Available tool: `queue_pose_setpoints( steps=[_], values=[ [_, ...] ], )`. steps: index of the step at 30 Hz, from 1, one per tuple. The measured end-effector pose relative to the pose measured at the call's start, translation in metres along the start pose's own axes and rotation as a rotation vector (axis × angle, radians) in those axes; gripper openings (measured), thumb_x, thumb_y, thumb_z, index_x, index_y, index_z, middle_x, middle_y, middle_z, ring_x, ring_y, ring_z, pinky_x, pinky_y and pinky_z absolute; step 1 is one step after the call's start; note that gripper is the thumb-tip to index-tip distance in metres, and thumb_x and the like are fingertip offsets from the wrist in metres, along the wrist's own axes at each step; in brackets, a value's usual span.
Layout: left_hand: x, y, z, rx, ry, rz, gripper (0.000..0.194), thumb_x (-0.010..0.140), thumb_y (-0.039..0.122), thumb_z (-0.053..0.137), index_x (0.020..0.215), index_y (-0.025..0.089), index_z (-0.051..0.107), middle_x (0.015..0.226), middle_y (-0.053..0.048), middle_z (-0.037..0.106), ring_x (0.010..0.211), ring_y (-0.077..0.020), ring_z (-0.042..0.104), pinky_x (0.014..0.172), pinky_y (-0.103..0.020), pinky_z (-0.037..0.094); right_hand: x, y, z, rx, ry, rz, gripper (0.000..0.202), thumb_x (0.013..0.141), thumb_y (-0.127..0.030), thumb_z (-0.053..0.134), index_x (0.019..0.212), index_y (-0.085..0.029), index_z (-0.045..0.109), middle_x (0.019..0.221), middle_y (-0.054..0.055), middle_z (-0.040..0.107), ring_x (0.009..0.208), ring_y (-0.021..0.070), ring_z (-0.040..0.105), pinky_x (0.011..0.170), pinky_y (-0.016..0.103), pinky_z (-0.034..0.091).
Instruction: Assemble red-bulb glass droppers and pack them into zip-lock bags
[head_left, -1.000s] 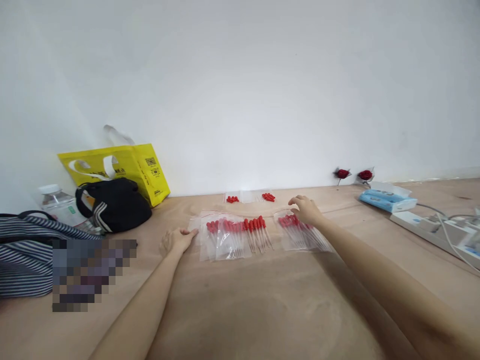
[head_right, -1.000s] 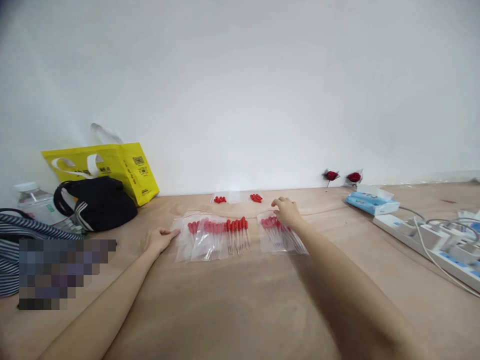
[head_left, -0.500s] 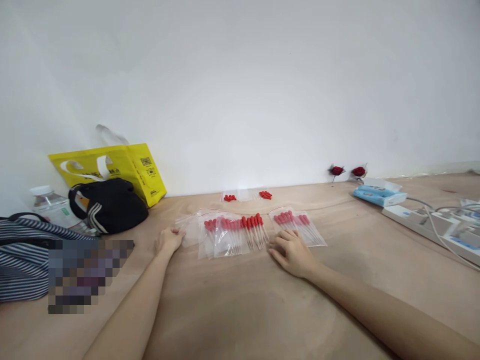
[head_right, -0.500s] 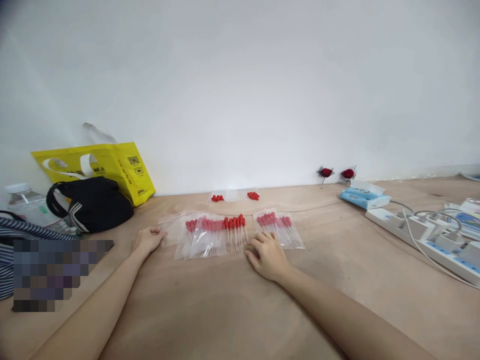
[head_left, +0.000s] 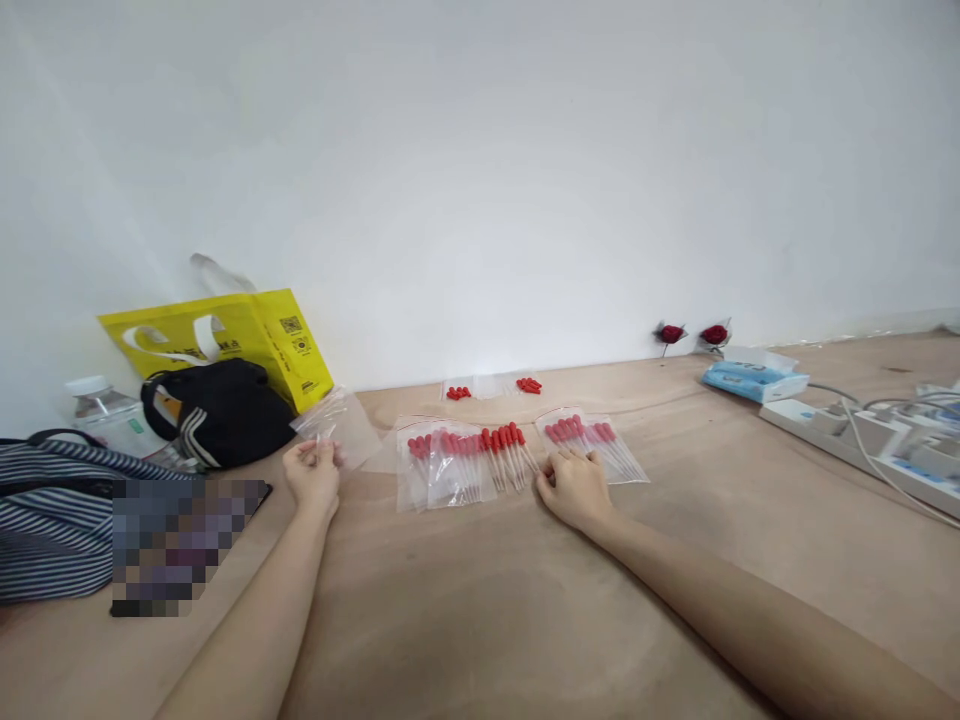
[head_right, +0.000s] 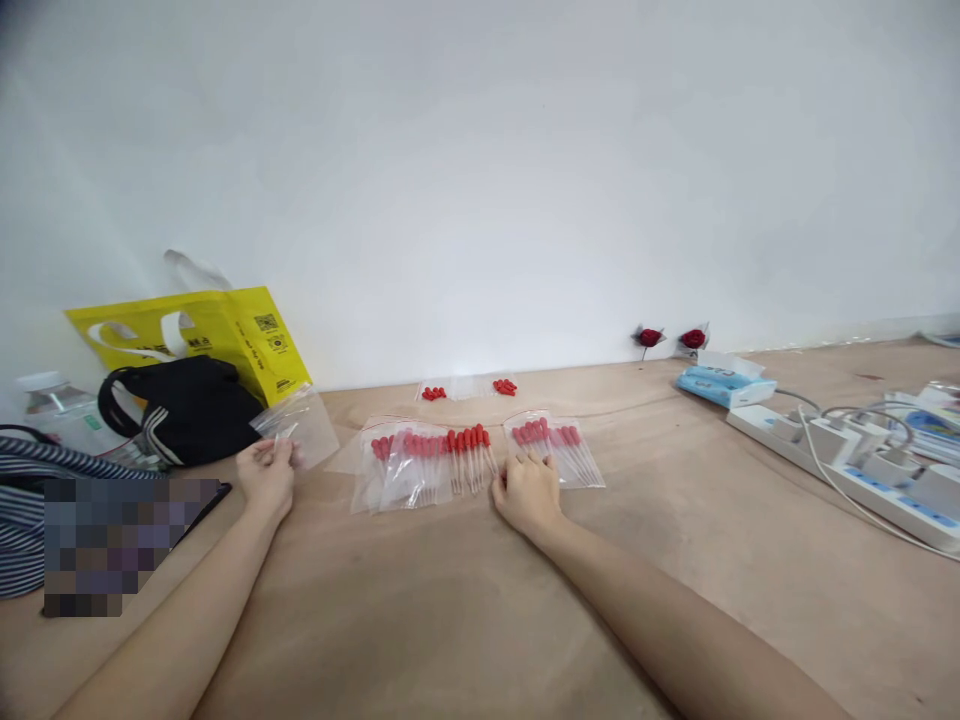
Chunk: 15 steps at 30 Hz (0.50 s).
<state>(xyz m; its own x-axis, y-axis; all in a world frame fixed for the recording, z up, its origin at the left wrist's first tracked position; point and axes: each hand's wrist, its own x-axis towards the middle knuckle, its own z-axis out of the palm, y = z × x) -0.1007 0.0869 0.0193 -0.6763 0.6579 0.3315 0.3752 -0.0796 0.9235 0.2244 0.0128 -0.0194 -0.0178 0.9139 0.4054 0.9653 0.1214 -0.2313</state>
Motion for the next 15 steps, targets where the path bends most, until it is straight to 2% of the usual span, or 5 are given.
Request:
queue_pose_setpoints(
  steps=[7, 10, 11, 12, 15],
  values=[
    [-0.052, 0.035, -0.001, -0.131, -0.638, 0.012, 0.035, 0.05, 0.025, 0.074, 0.073, 0.018, 0.05, 0.061, 0.004, 0.057, 0.046, -0.0092, 0.051, 0.038, -0.015, 0.036, -0.002, 0.001, -0.005, 0.055, -0.041, 0.034, 0.016, 0.073, -0.025, 0.046, 0.065, -0.018, 0.058, 0.075, 0.003, 0.065, 0.076, 0.0176, 0.054, 0.069, 0.032, 0.021],
    [-0.091, 0.041, 0.002, 0.001, -1.195, 0.065, 0.033, 0.055, 0.029, 0.071, 0.076, 0.019, 0.048, 0.063, 0.004, 0.056, 0.048, -0.0102, 0.05, 0.04, -0.018, 0.038, -0.005, 0.003, -0.009, 0.081, -0.051, 0.034, 0.016, 0.072, -0.025, 0.046, 0.065, -0.018, 0.058, 0.072, 0.002, 0.065, 0.074, 0.0171, 0.054, 0.068, 0.031, 0.021],
    [-0.102, 0.043, 0.003, 0.059, -1.277, 0.147, 0.03, 0.058, 0.028, 0.069, 0.076, 0.019, 0.047, 0.062, 0.005, 0.053, 0.051, -0.0108, 0.051, 0.044, -0.019, 0.04, -0.007, 0.004, -0.01, 0.09, -0.053, 0.03, 0.015, 0.072, -0.025, 0.047, 0.065, -0.018, 0.058, 0.072, 0.002, 0.065, 0.074, 0.017, 0.054, 0.068, 0.031, 0.021],
    [-0.113, 0.046, 0.003, 0.131, -1.306, 0.28, 0.025, 0.061, 0.026, 0.067, 0.075, 0.019, 0.047, 0.063, 0.004, 0.052, 0.057, -0.0119, 0.052, 0.051, -0.022, 0.043, -0.008, 0.005, -0.011, 0.103, -0.056, 0.025, 0.014, 0.071, -0.025, 0.047, 0.064, -0.018, 0.058, 0.07, 0.002, 0.065, 0.073, 0.0168, 0.054, 0.067, 0.031, 0.021],
    [-0.139, 0.054, -0.002, 0.286, -1.072, 0.768, 0.008, 0.07, 0.021, 0.058, 0.071, 0.019, 0.051, 0.075, -0.002, 0.054, 0.076, -0.0181, 0.051, 0.07, -0.032, 0.043, -0.011, 0.008, -0.013, 0.155, -0.058, 0.016, 0.013, 0.07, -0.024, 0.049, 0.061, -0.019, 0.057, 0.065, 0.0, 0.063, 0.069, 0.0157, 0.054, 0.067, 0.03, 0.022]
  ],
)
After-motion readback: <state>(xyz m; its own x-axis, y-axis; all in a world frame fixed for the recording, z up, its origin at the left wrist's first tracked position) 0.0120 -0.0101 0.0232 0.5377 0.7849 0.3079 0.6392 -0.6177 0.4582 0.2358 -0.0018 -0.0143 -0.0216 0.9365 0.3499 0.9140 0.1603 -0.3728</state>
